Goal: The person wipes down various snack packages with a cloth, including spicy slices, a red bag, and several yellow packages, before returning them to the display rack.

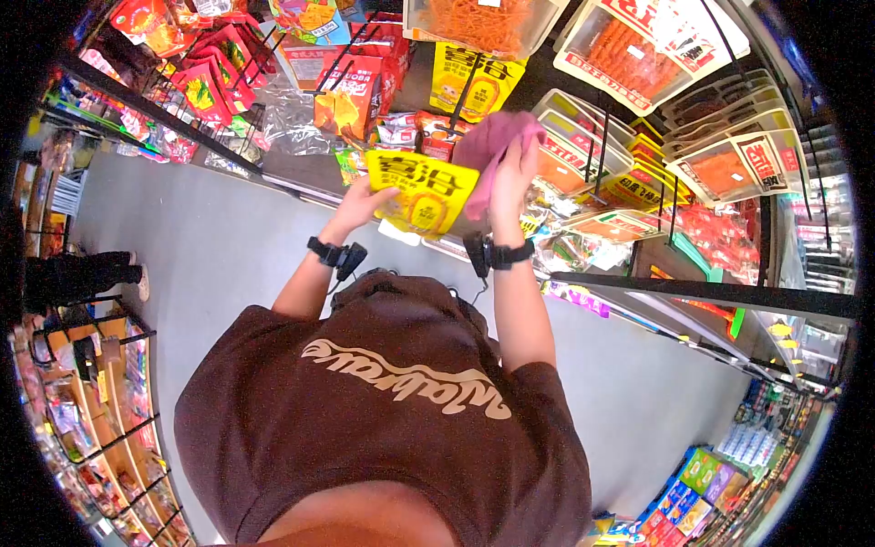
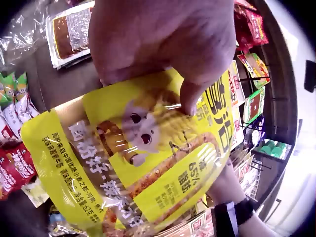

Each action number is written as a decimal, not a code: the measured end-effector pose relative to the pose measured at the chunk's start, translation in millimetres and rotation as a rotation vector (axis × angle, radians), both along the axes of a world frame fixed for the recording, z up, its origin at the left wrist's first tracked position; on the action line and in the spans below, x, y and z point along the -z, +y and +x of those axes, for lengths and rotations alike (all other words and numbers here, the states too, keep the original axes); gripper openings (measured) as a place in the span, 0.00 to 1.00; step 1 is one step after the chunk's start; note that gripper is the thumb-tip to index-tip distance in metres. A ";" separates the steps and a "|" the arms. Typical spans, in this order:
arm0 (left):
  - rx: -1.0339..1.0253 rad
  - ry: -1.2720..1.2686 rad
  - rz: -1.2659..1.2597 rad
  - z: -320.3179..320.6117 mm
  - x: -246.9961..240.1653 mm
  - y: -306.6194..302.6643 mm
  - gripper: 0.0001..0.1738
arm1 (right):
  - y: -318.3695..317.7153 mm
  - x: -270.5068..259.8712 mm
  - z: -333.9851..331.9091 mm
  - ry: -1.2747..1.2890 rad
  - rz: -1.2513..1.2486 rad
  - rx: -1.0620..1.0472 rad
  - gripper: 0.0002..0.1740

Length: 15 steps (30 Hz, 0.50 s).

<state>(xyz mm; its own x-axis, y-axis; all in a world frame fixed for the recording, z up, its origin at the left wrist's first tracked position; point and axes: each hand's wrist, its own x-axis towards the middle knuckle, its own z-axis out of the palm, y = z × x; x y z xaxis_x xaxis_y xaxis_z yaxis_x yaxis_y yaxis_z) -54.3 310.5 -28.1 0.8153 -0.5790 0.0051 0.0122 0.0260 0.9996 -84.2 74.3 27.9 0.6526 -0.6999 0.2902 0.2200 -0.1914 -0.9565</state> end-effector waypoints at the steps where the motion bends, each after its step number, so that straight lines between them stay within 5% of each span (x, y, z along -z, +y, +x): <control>1: -0.003 0.020 -0.038 -0.8 0.0 8.0 0.14 | 1.3 -2.8 9.5 -0.003 0.002 0.004 0.18; 6: -0.041 0.075 -0.076 -4.7 -2.1 37.9 0.13 | -3.1 -3.3 64.3 -0.187 -0.265 0.130 0.20; 10: -0.119 0.078 -0.052 -11.1 -7.7 47.4 0.13 | -4.3 -4.1 86.1 -0.111 0.131 0.057 0.18; 13: -0.169 0.085 -0.027 -17.3 -12.7 52.0 0.13 | -49.0 65.3 135.8 -0.231 -0.049 0.127 0.14; 15: -0.187 0.052 -0.062 -19.5 -12.7 54.1 0.13 | -48.3 64.2 136.8 -0.225 -0.065 0.125 0.11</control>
<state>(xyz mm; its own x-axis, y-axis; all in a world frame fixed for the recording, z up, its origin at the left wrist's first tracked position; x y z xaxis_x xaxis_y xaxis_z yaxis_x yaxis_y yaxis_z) -73.8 364.6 -15.4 0.9086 -0.4175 -0.0093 0.0534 0.0939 0.9941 52.6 25.9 -36.3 0.4762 -0.7460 0.4656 0.3970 -0.2901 -0.8708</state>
